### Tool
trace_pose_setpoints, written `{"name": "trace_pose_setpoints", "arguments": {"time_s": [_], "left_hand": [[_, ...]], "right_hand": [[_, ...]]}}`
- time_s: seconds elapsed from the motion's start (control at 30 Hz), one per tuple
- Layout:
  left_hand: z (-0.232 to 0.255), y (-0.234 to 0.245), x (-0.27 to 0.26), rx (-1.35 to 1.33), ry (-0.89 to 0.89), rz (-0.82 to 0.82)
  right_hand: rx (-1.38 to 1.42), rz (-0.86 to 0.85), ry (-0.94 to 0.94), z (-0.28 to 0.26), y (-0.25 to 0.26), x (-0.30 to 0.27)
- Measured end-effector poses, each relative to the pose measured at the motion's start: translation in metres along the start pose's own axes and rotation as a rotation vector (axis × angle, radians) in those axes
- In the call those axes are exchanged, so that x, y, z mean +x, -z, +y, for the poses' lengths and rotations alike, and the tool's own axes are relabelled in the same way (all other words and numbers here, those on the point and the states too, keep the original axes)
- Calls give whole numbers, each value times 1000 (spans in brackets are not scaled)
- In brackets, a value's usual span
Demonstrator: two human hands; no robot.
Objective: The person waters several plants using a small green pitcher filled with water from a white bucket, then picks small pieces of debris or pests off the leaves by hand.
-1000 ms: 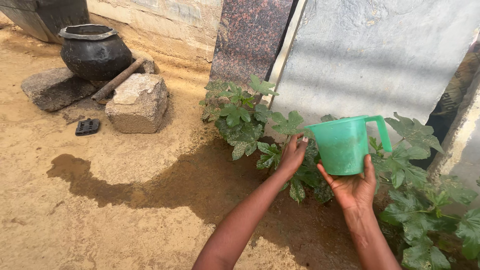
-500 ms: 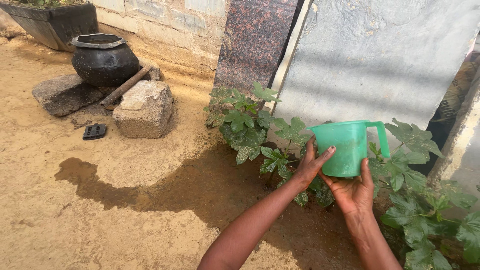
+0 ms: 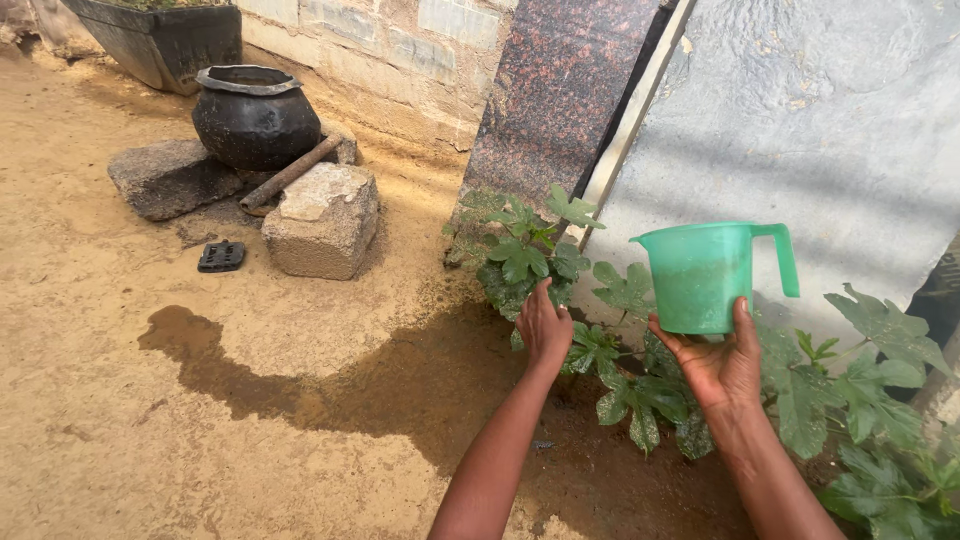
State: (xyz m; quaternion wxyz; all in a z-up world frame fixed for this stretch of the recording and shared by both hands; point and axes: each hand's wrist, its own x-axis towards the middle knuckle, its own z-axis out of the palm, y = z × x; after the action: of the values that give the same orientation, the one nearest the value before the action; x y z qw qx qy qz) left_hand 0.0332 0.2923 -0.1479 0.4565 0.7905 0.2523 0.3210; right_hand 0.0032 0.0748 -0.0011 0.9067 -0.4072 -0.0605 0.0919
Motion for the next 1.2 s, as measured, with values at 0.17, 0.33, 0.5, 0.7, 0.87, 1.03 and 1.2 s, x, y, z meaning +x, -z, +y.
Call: {"name": "trace_pose_setpoints", "arguments": {"time_s": [0.17,0.33,0.5,0.7,0.87,1.03,1.2], "left_hand": [[-69,16,25,67,289,1],[-113,20,32,82,439,50],[-155,22,31,184,526,68],[-184,22,31,213,601,47],[-182,18,21,271,643,-148],[-200,-20,9,559,361,-586],[-209,-74,-36,992,57,-1130]], "right_hand": [[-28,-6,-1,37,-25,58],[-31,-81,-22,87,-34,129],[-100,-49,-37,126,-43,184],[-108,-144,-7,134,-73,200],[-34,-149,36,113,-92,182],[20,-227,84,66,-81,160],[-109,-254,136,-7,-51,105]]}}
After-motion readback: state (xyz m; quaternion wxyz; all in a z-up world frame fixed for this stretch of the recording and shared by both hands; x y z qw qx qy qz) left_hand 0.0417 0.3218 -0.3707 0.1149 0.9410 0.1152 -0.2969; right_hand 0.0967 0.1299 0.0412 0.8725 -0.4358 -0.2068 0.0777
